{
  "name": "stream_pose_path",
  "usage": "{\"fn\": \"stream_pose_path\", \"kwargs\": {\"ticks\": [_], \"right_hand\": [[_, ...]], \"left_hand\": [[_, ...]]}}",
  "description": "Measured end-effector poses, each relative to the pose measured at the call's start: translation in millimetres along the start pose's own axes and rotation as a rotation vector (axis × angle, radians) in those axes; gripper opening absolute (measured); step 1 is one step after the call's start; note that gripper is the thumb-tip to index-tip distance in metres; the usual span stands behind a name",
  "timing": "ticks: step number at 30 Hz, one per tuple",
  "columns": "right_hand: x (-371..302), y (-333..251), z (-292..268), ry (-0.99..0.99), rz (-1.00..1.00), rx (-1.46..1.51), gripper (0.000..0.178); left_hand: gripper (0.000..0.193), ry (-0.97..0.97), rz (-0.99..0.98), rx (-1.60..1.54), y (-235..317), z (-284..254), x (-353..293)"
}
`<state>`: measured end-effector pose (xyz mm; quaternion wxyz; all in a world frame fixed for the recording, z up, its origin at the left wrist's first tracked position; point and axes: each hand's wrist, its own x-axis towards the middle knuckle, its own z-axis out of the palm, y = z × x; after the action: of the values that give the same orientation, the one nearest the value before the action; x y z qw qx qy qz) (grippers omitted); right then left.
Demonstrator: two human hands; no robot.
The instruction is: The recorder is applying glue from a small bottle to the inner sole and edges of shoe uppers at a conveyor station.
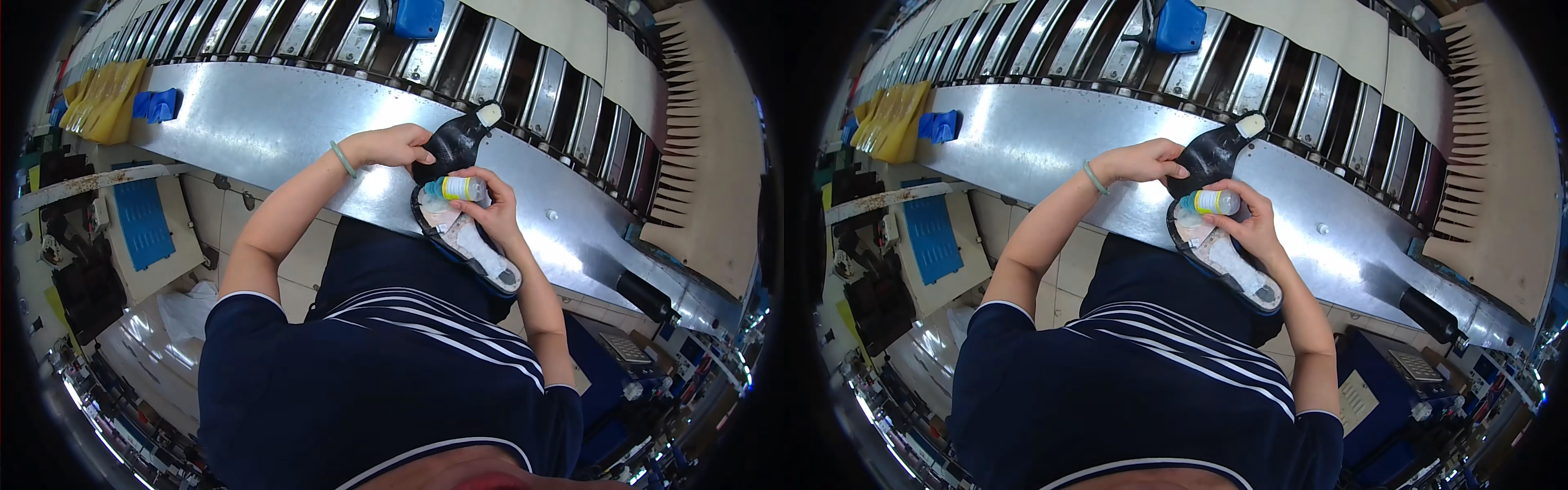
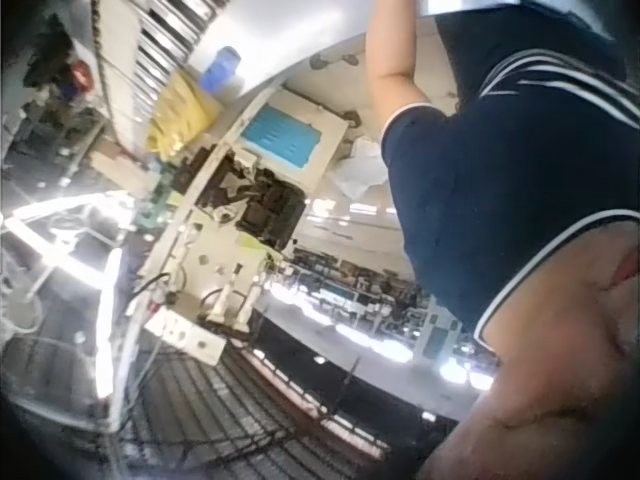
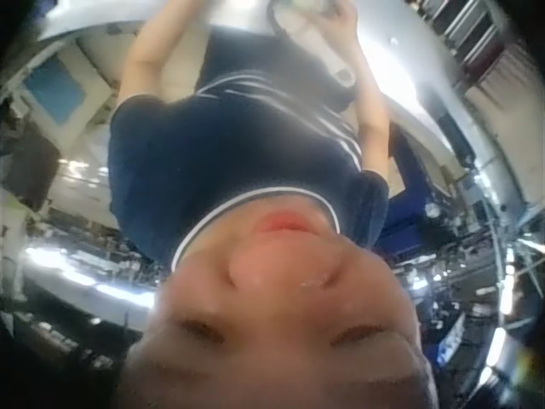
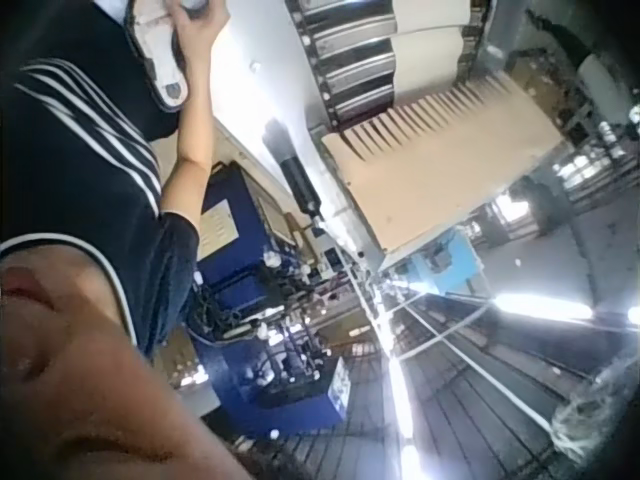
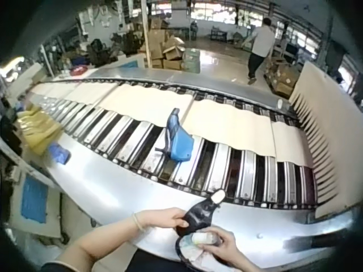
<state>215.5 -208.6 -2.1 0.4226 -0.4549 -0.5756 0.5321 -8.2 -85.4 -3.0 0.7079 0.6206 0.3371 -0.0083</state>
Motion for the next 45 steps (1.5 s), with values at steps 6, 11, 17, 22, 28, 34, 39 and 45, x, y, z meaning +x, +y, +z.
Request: {"fn": "stream_pose_path", "kwargs": {"ticks": [6,11,17,22,28,34,39,45], "right_hand": [[-1.3,10.0,-0.4,0.011,-0.001,0.113,0.044],[-4.7,10.1,-13.2,0.001,0.089,0.242,0.046],[4.3,-0.3,-44.0,0.002,0.146,0.348,0.047],[11.7,-20.8,-48.7,0.043,0.133,0.263,0.047],[10.1,-22.7,-29.2,0.033,0.152,0.195,0.047],[16.3,-23.3,-21.5,-0.025,0.184,0.119,0.046],[22.5,-23.0,-14.7,-0.089,0.163,0.001,0.046],[26.0,-23.2,-12.7,-0.104,0.15,-0.026,0.045]], "left_hand": [[0.018,-0.009,-0.032,0.018,2.0,-3.2,-10.1],[0.019,-0.013,-0.051,0.001,-2.7,-1.3,-5.6],[0.018,-0.05,-0.092,0.018,1.4,2.4,-1.9],[0.019,-0.004,-0.051,0.157,26.0,11.7,-8.4],[0.02,0.032,0.058,0.281,31.8,13.9,-8.2],[0.02,-0.004,0.061,0.168,28.2,13.0,-7.8],[0.02,-0.059,0.047,0.001,12.7,9.1,-1.3],[0.021,-0.124,0.015,-0.117,4.3,4.3,4.7]]}}
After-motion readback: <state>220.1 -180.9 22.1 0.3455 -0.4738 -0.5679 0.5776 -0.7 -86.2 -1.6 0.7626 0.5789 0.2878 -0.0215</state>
